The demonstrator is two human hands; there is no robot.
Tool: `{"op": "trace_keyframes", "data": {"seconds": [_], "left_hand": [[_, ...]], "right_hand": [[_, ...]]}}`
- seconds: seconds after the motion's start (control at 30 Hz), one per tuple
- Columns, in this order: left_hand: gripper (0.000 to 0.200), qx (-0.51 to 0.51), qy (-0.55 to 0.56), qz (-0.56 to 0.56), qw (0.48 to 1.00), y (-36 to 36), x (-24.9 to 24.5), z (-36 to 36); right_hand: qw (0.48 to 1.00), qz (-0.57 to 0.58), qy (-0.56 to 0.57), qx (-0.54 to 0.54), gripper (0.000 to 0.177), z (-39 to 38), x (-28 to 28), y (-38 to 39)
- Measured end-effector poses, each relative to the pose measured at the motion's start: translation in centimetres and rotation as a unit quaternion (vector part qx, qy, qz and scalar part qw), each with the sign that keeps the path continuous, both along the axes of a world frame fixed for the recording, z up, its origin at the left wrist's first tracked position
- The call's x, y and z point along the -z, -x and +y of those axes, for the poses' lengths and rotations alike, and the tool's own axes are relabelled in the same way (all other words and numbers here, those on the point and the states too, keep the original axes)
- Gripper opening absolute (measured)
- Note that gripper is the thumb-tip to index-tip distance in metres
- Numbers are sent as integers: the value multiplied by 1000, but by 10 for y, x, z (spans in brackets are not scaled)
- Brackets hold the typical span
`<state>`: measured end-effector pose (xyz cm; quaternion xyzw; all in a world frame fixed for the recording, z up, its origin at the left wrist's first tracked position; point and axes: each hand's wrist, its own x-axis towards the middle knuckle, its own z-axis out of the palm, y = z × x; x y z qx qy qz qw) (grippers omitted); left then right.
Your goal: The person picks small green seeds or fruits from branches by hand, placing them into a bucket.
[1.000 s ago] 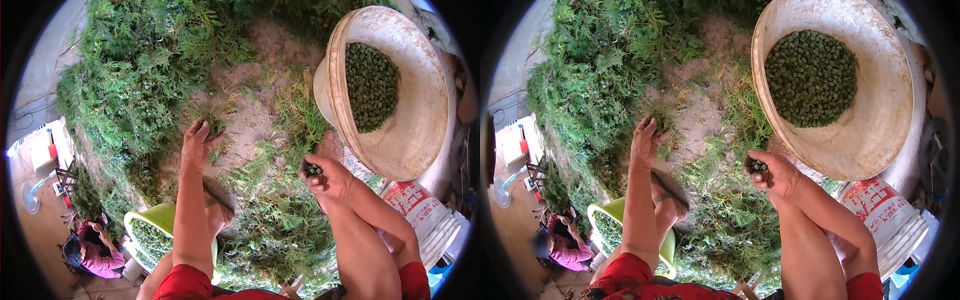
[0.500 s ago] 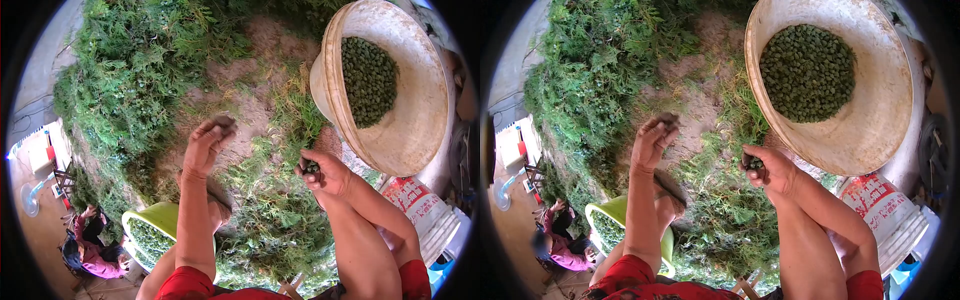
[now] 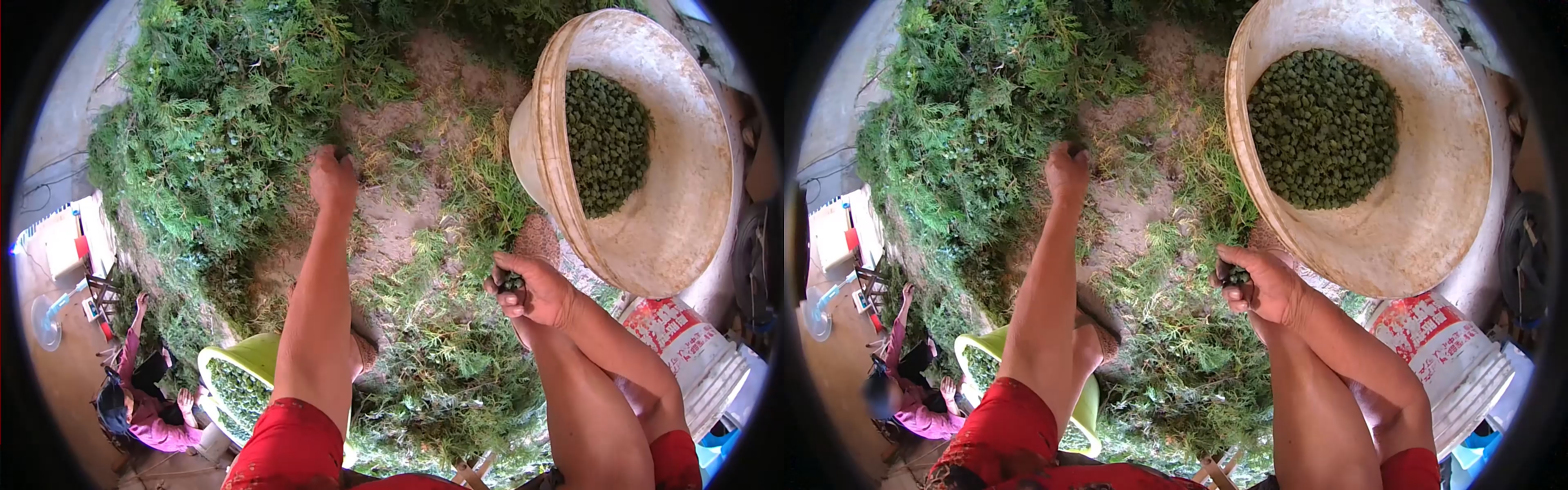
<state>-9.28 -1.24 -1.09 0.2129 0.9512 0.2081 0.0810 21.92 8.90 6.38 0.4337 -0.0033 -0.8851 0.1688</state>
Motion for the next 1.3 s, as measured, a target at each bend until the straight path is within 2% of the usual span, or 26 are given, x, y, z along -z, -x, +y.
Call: {"op": "trace_keyframes", "data": {"seconds": [0.03, 0.1, 0.2, 0.23, 0.27, 0.3, 0.33, 0.4, 0.43, 0.5, 0.53, 0.57, 0.7, 0.77, 0.8, 0.87, 0.9, 0.97, 1.0, 1.07, 1.13, 1.2, 1.27, 1.3], "left_hand": [[16, 18, 0, -51, 999, -2, -2, -5], [19, 10, -79, -104, 991, -26, -2, -19], [18, 19, -114, -270, 956, -80, -42, -27], [16, 8, -166, -343, 924, -101, -50, -28], [18, 59, -250, -465, 847, -117, -71, -26], [18, 191, -172, -465, 847, -124, -76, -27], [21, 213, -151, -533, 805, -124, -85, -23], [22, 149, -86, -411, 895, -100, -79, -8], [24, 38, -113, -399, 909, -80, -75, -2], [20, 19, -75, -172, 982, -27, -54, 12], [20, 38, -55, -4, 998, -2, -32, 17], [20, 56, -34, 165, 984, 16, -13, 19], [21, 74, 31, 155, 985, 44, 1, 16], [19, 48, 41, 67, 996, 44, 1, 1], [19, 48, 41, 66, 996, 37, 1, -6], [20, 44, -37, -91, 994, 15, -2, -28], [20, 44, -37, -91, 994, 5, 0, -35], [16, -43, -164, -220, 961, -22, 6, -45], [16, -42, -164, -223, 960, -34, 0, -46], [15, -73, -279, -412, 864, -58, -31, -42], [18, 42, -248, -509, 823, -83, -61, -37], [17, 183, -147, -526, 818, -111, -96, -21], [18, 244, -127, -562, 780, -121, -115, -11], [17, 239, -123, -558, 785, -118, -120, -4]], "right_hand": [[1000, 2, -1, 0, 28, 1, 1, 0], [997, 66, -21, -27, 26, 2, 4, -1], [998, 39, -36, -28, 23, 1, 2, 1], [994, -17, -93, -60, 26, 1, -9, 6], [994, -15, -95, -58, 26, -2, -10, 8], [997, -14, -76, -20, 28, -4, -11, 9], [998, -13, -57, 16, 29, -4, -12, 11], [999, -13, -45, 25, 30, -5, -7, 9], [1000, -3, -15, 17, 30, -3, -1, 3], [1000, 6, 15, 10, 29, -2, 5, -1], [999, 11, 35, 11, 29, -2, 6, -2], [998, 17, 55, 12, 28, -1, 7, -2], [1000, 14, 27, -4, 28, 1, 0, 3], [1000, -1, 11, -2, 27, 2, -2, 3], [1000, -1, 11, -2, 27, 3, -2, 2], [1000, 7, 14, 9, 26, 1, -1, 1], [1000, 7, 14, 9, 26, 1, 1, 1], [1000, 22, 14, 11, 24, 0, 6, -5], [1000, 19, 14, 11, 24, -1, 6, -6], [999, -15, -41, -12, 24, -2, 6, -4], [998, -17, -59, -6, 26, -3, -2, 3], [997, -18, -81, 3, 29, -2, -8, 9], [999, 19, -42, 19, 30, 1, -14, 12], [999, 5, -26, 20, 27, 0, -13, 14]]}}
